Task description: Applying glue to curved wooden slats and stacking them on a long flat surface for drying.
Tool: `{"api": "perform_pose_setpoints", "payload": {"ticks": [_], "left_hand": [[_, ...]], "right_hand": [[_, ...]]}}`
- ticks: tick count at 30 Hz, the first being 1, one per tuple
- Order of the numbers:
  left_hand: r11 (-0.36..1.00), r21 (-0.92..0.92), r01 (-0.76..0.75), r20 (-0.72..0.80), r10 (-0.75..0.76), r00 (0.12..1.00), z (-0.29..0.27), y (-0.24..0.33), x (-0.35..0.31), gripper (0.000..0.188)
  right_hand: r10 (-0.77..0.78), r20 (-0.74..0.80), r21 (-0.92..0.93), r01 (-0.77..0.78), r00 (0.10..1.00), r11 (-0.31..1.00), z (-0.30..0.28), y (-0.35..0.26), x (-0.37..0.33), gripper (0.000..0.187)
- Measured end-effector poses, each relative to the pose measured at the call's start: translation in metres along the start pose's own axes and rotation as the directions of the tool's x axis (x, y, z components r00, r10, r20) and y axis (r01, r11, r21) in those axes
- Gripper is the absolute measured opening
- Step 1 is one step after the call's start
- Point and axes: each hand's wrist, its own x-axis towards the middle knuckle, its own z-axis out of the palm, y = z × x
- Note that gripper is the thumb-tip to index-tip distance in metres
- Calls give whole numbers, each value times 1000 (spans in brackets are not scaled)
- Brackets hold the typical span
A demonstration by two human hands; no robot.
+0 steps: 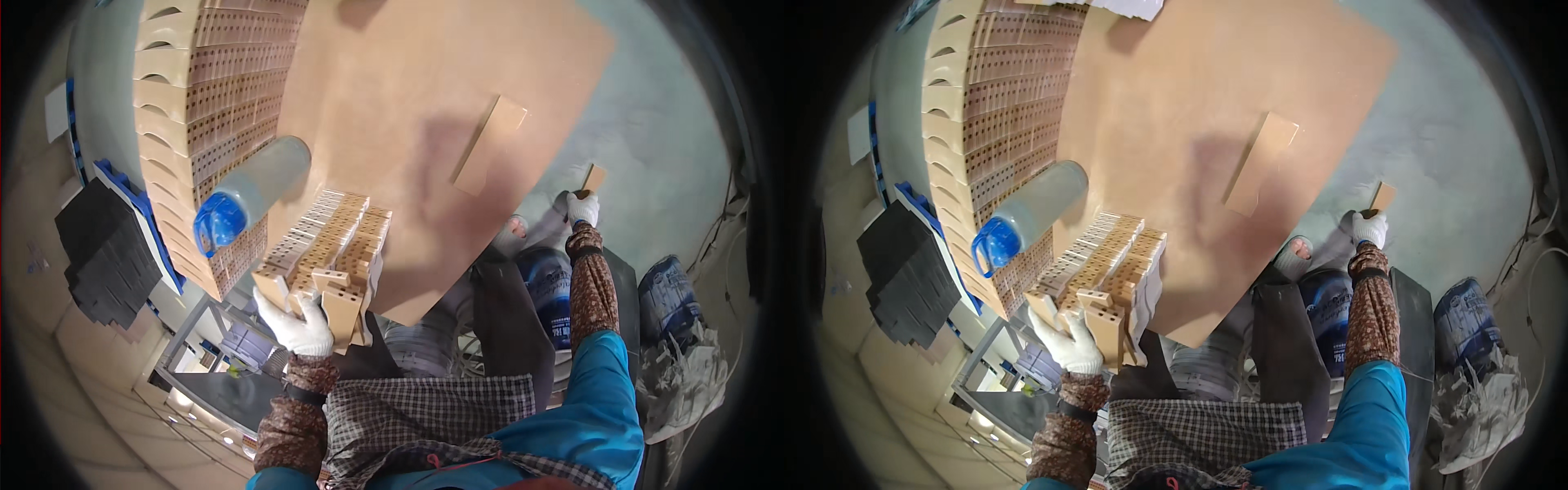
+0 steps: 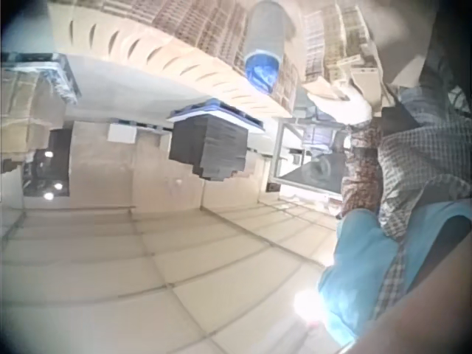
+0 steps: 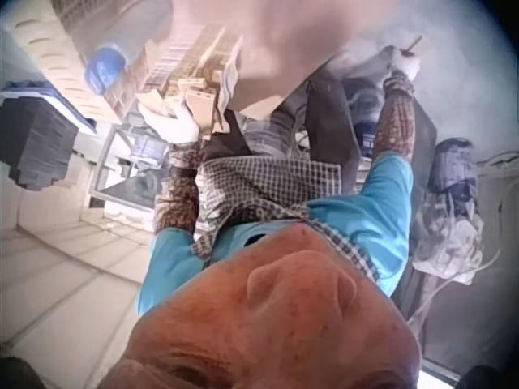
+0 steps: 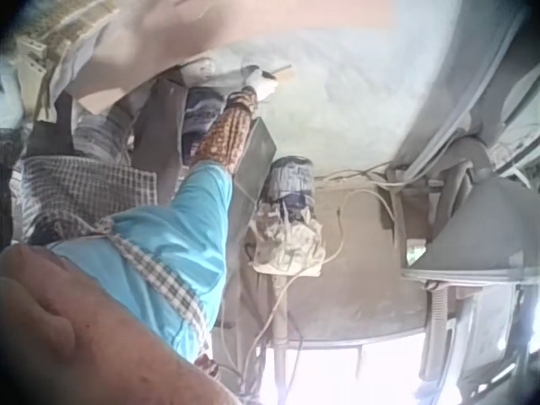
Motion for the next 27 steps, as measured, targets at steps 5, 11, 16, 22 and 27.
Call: {"api": "perform_pose_setpoints", "payload": {"ticks": [5, 11, 16, 22, 27], "left_hand": [[992, 126, -1, -7, 2, 1000, -1, 2, 2, 80], [913, 386, -130, -57, 164, 985, -3, -1, 1, 86], [917, 381, -117, -89, 163, 983, -4, -6, -1, 86], [963, 256, -87, -94, 114, 989, -1, 1, -1, 83], [945, 317, -76, -76, 106, 991, 0, -3, 3, 91]], "right_hand": [[-15, -73, 60, 20, 997, 998, 20, 15, 16, 48], [-103, -5, -77, 103, 995, 992, 0, 32, 26, 57], [-159, -40, 19, 159, 987, 987, 31, 38, 56, 52], [-88, -175, 369, 148, 981, 918, 13, -5, -32, 64], [-376, -158, 473, 404, 913, 783, -18, -103, -186, 48]]}}
